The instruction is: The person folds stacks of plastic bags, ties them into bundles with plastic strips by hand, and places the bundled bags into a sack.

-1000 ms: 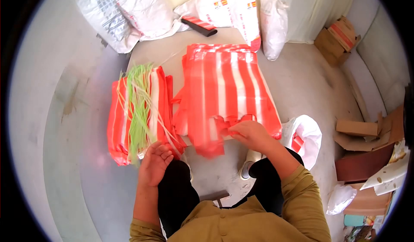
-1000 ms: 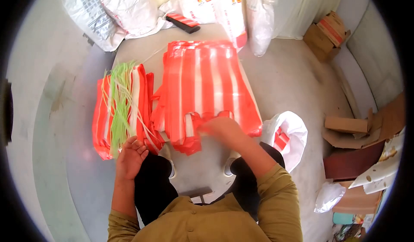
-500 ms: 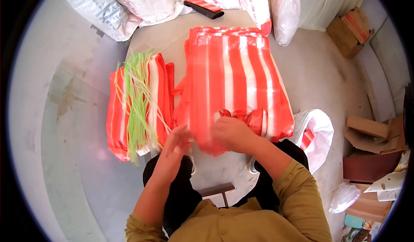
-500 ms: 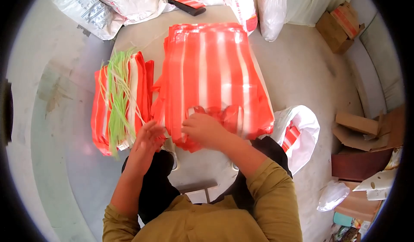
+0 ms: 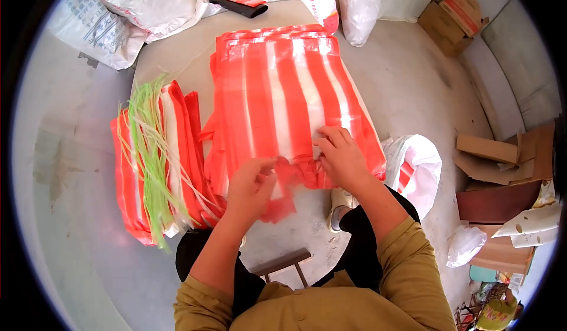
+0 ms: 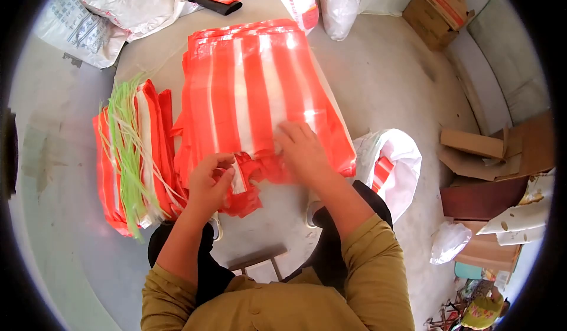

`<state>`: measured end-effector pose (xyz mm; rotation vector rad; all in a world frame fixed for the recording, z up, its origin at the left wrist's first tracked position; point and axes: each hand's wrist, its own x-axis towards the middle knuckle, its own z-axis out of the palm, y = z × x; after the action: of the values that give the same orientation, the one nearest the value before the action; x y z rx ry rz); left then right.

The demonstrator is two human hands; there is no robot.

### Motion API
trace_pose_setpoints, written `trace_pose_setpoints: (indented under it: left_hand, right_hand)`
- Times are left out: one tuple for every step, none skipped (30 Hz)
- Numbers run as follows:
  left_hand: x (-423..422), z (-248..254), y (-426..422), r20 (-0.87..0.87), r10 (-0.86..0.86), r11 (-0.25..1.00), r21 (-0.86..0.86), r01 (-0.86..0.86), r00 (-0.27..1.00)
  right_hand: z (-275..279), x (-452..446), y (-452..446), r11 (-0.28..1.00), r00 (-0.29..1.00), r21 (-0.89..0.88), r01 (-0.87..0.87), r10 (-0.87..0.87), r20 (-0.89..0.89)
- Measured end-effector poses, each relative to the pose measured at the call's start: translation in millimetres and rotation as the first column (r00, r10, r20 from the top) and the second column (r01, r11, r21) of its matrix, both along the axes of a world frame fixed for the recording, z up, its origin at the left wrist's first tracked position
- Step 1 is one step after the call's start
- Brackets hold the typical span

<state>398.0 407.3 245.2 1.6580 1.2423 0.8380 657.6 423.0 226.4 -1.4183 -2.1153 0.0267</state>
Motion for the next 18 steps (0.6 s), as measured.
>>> trace_pose_setpoints:
  left_hand:
    - [6,-4,0,0.067,-0.013,0.999,-0.033,0.015,0.998]
    - [11,-13,0,0.135,-0.023,0.997,-0.066,0.032,0.991]
    - [16,-20,-1,0.201,-0.03,0.994,-0.098,0.051,0.979]
    - [20,-26,-2,0.188,-0.042,0.993,-0.101,0.062,0.981]
    - [23,-31,-4,0.174,-0.053,0.992,-0.104,0.072,0.983]
    - [25,-34,-4,0.161,-0.063,0.991,-0.106,0.081,0.985]
    - [27,-35,-4,0.205,-0.052,0.987,-0.139,0.081,0.977]
    - [30,-35,-4,0.247,-0.039,0.982,-0.172,0.083,0.968]
    - [33,-33,-4,0.289,-0.025,0.975,-0.205,0.087,0.957]
    - [36,-28,-4,0.366,0.021,0.951,-0.294,0.094,0.93]
    - [39,-13,-3,0.436,0.073,0.919,-0.379,0.109,0.897]
    - [42,-5,-3,0.498,0.132,0.879,-0.459,0.13,0.857]
    - [43,-8,-2,0.528,0.152,0.876,-0.463,0.133,0.836]
    - [44,-13,0,0.557,0.172,0.874,-0.467,0.134,0.813]
    - [45,-16,1,0.585,0.192,0.872,-0.47,0.136,0.788]
    - [45,-16,2,0.603,0.198,0.87,-0.471,0.145,0.773]
    - [45,-16,2,0.62,0.205,0.867,-0.473,0.153,0.757]
    - [45,-15,2,0.637,0.212,0.865,-0.475,0.162,0.741]
  right_hand:
    - [0,1,2,1.0,1.0,-0.004,-0.007,0.007,0.01]
    - [0,1,3,1.0,1.0,-0.009,-0.014,0.014,0.02]
    - [0,2,4,1.0,0.999,-0.014,-0.021,0.022,0.029]
    - [-1,3,5,0.999,0.999,-0.001,-0.033,0.033,0.032]
    - [-2,4,7,0.999,0.998,0.013,-0.046,0.045,0.034]
    - [-3,5,8,0.998,0.998,0.027,-0.059,0.058,0.037]
    - [-1,5,10,0.998,0.998,0.011,-0.055,0.055,-0.006]
    - [4,5,11,0.999,0.997,-0.006,-0.052,0.052,-0.049]
    - [8,5,12,0.999,0.995,-0.023,-0.049,0.047,-0.093]
    - [12,6,12,0.998,0.991,-0.046,-0.045,0.039,-0.125]
    - [15,7,12,0.997,0.987,-0.069,-0.041,0.03,-0.156]
    - [17,8,12,0.995,0.982,-0.092,-0.039,0.022,-0.187]
    - [18,8,12,0.995,0.979,-0.09,-0.04,0.022,-0.2]
    - [20,7,13,0.995,0.977,-0.087,-0.042,0.023,-0.213]
    - [20,6,14,0.996,0.974,-0.083,-0.044,0.024,-0.226]
    - [20,4,15,0.998,0.984,-0.042,-0.04,0.032,-0.175]
    - [20,2,17,0.999,0.992,0.0,-0.039,0.038,-0.123]
    - [20,0,18,0.998,0.997,0.041,-0.039,0.042,-0.07]
